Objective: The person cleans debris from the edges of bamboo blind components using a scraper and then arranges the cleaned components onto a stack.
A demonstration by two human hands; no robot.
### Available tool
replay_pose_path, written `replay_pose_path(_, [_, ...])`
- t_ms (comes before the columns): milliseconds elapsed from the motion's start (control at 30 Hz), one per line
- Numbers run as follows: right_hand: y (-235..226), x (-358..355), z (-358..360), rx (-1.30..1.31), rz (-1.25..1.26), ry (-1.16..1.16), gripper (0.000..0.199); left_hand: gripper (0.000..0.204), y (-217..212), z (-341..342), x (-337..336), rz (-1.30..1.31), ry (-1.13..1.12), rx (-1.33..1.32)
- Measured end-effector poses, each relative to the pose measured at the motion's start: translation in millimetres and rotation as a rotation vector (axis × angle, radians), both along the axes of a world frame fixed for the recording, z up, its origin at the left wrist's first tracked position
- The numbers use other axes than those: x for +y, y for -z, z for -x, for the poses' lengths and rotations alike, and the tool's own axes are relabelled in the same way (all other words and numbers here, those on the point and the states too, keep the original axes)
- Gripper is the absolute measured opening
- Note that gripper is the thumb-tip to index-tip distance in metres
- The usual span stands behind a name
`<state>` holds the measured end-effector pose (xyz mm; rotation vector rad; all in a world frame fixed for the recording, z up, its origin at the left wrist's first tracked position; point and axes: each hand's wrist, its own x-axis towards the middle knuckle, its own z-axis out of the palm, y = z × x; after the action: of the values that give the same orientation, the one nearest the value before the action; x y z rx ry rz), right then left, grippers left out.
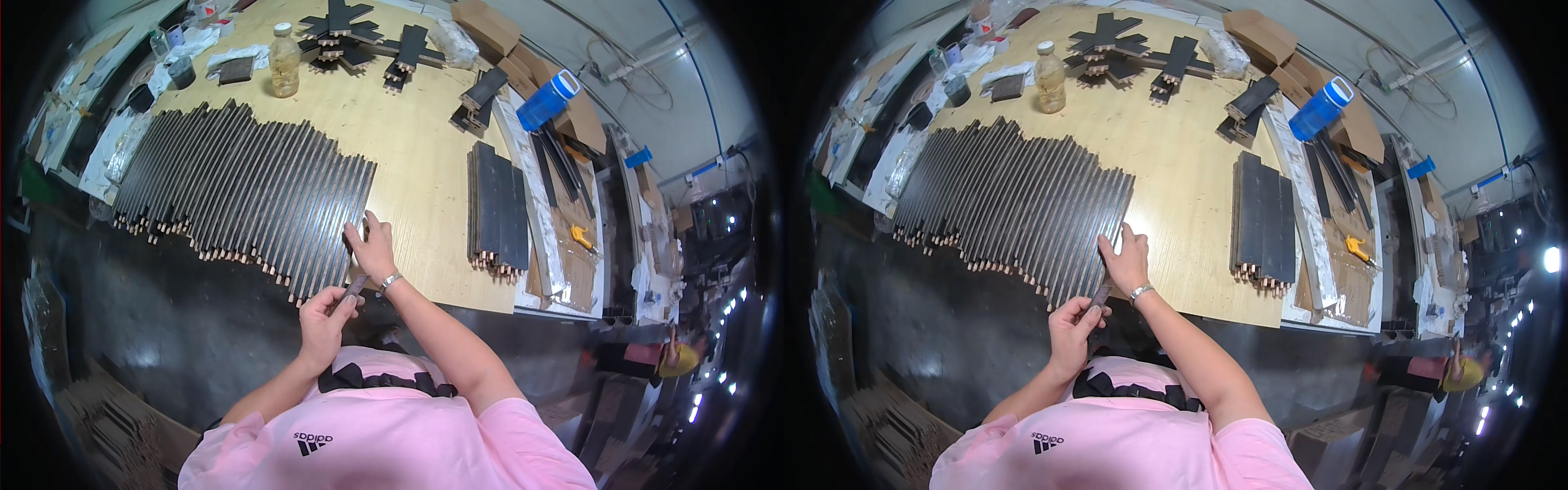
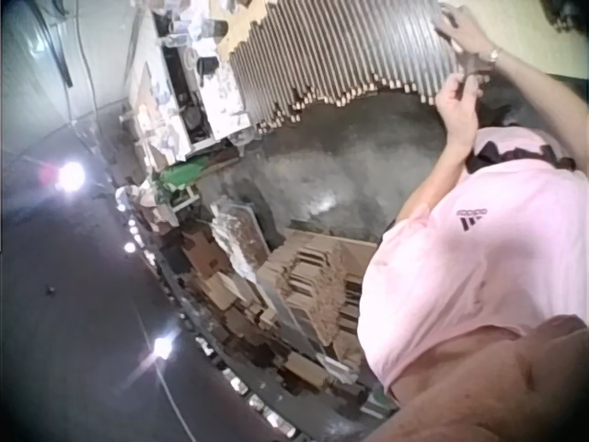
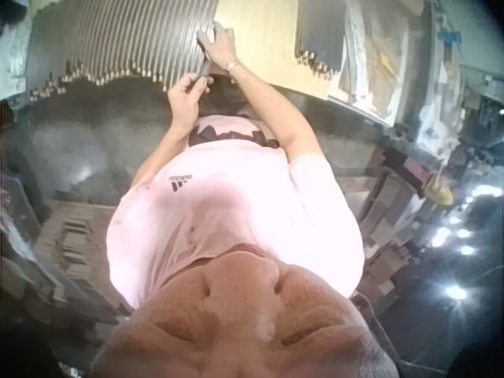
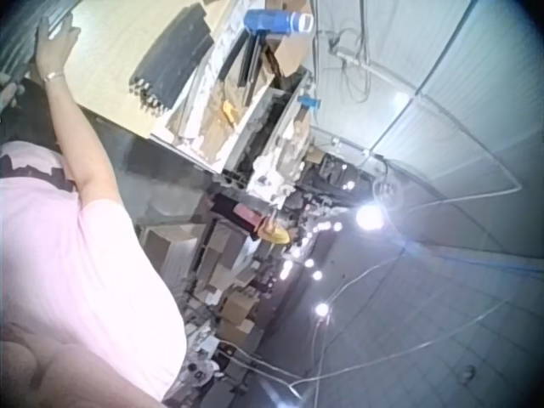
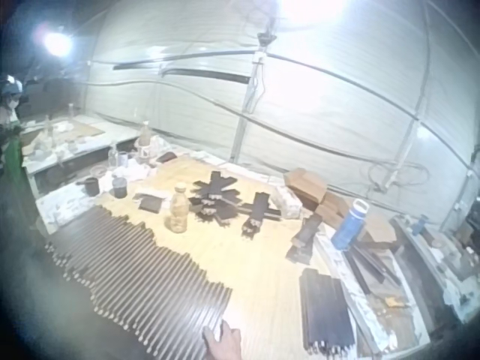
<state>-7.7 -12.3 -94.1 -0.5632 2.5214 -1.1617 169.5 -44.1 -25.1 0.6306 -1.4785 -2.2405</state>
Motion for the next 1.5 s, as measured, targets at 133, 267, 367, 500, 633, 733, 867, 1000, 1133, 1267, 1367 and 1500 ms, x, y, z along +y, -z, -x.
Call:
replay_pose_path(133, [-28,39,6,0.334,0.038,-0.021,0.062,0.011,0,1,1,0.018,0.014,-0.024])
replay_pose_path(267, [-52,113,47,0.7,-0.195,0.195,0.062,0.011,-2,10,4,0.054,0.033,-0.022])
replay_pose_path(367, [-56,163,73,0.694,-0.419,0.322,0.066,0.011,-4,20,14,0.056,0.092,-0.032])
replay_pose_path(500, [-38,183,79,0.665,-0.706,0.275,0.064,0.012,-3,33,30,0.04,0.194,-0.038])
replay_pose_path(633, [-31,189,66,0.78,-0.701,0.208,0.057,0.012,-7,41,43,0.035,0.257,-0.037])
replay_pose_path(733, [-28,197,48,0.811,-0.563,0.204,0.052,0.012,-11,47,53,0.058,0.261,-0.044])
replay_pose_path(867, [-26,210,6,0.734,-0.21,0.209,0.047,0.012,-6,63,52,0.148,0.283,-0.064])
replay_pose_path(1000, [-30,226,-29,0.537,-0.049,0.276,0.042,0.012,-1,93,47,0.075,0.253,-0.14])
replay_pose_path(1133, [-24,239,-58,0.51,-0.007,0.195,0.041,0.015,15,124,42,0.068,0.247,-0.202])
replay_pose_path(1267, [-11,250,-75,0.389,0.008,0.162,0.044,0.02,31,160,37,-0.109,0.184,-0.308])
replay_pose_path(1367, [-16,253,-74,0.351,0.036,0.152,0.05,0.02,60,195,26,0.079,0.198,-0.283])
replay_pose_path(1500, [-14,251,-78,0.115,0.131,0.391,0.06,0.016,76,238,18,0.707,0.151,-0.271])
